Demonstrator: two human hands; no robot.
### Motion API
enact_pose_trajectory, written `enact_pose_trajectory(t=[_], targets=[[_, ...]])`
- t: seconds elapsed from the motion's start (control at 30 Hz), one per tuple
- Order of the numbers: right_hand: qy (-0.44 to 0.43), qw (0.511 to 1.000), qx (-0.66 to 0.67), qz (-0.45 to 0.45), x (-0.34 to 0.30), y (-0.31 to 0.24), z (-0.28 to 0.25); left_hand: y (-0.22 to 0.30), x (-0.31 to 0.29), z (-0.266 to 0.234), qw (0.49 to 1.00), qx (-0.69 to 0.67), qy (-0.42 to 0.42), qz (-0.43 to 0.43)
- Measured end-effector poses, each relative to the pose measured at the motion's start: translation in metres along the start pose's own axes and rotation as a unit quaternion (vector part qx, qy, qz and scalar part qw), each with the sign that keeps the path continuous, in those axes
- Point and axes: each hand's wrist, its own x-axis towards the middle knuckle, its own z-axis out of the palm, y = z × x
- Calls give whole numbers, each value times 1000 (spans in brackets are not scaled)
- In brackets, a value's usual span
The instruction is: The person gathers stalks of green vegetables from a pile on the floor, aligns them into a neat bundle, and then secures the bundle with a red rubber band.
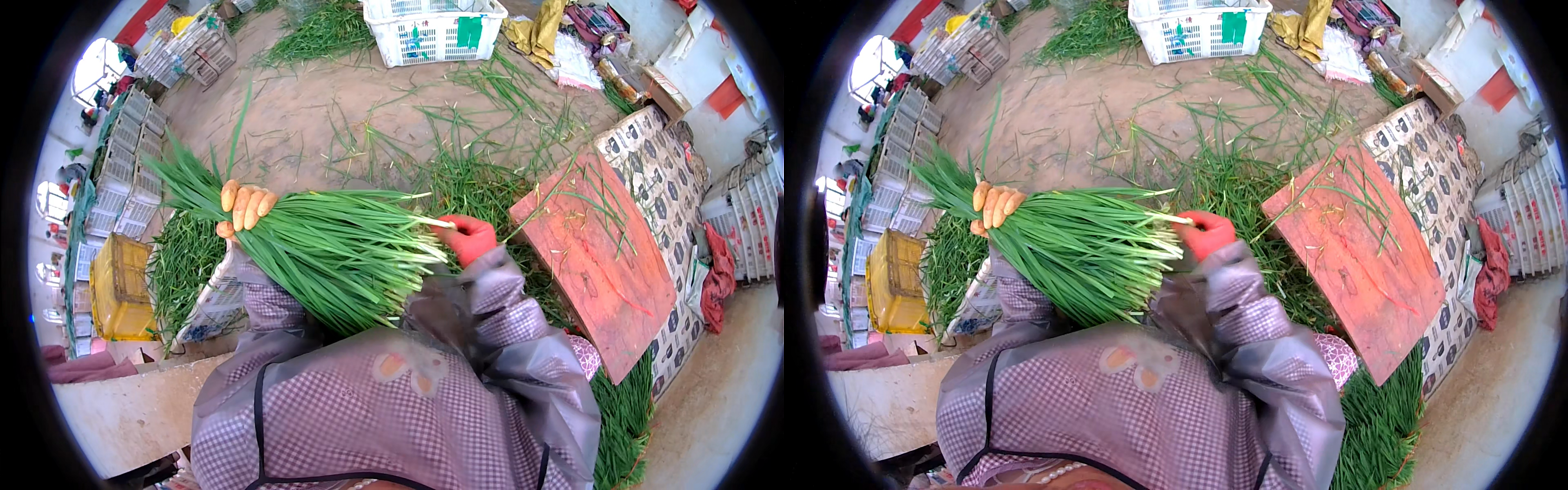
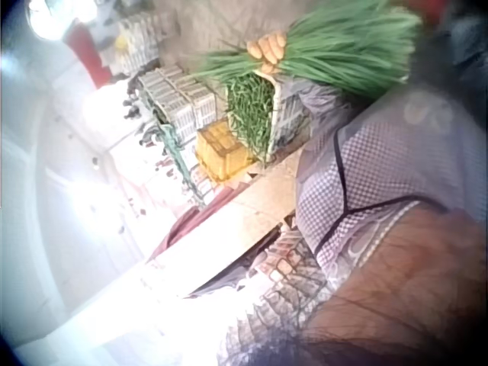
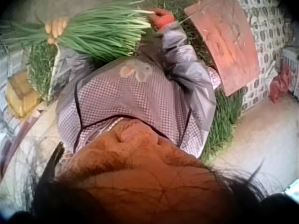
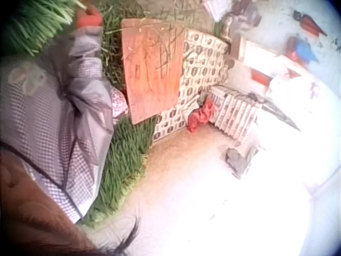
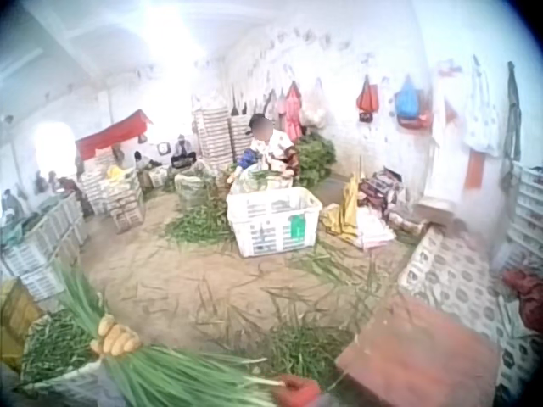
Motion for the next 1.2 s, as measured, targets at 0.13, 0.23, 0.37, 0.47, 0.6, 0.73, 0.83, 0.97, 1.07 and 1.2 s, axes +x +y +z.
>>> enact_pose_trajectory(t=[0.13,0.23,0.37,0.47,0.6,0.73,0.83,0.97,1.07,1.2], targets=[[-10,870,-462,171,-10,25,-69,5,-7,-2,1000,4,6,6],[-24,734,-673,94,-29,40,-79,2,-6,-5,1000,-3,4,7],[-107,993,-20,50,-18,5,-33,7,-7,-2,1000,6,13,3],[-155,982,94,48,-27,-18,13,4,1,-1,999,-11,-42,9],[-173,980,80,53,-33,2,-6,6,14,-3,990,-5,-130,-60],[-175,976,113,62,-43,25,-39,-7,30,9,988,18,-117,-97],[-97,984,71,131,-51,54,-84,1,35,17,986,12,-148,-77],[-77,703,-697,119,-73,57,-132,2,42,21,980,0,-180,-79],[-93,906,-411,44,-43,-38,-100,-15,55,22,972,-31,-210,-103],[-301,926,-127,-190,-4,-141,9,-41,82,25,953,-59,-264,-135]])
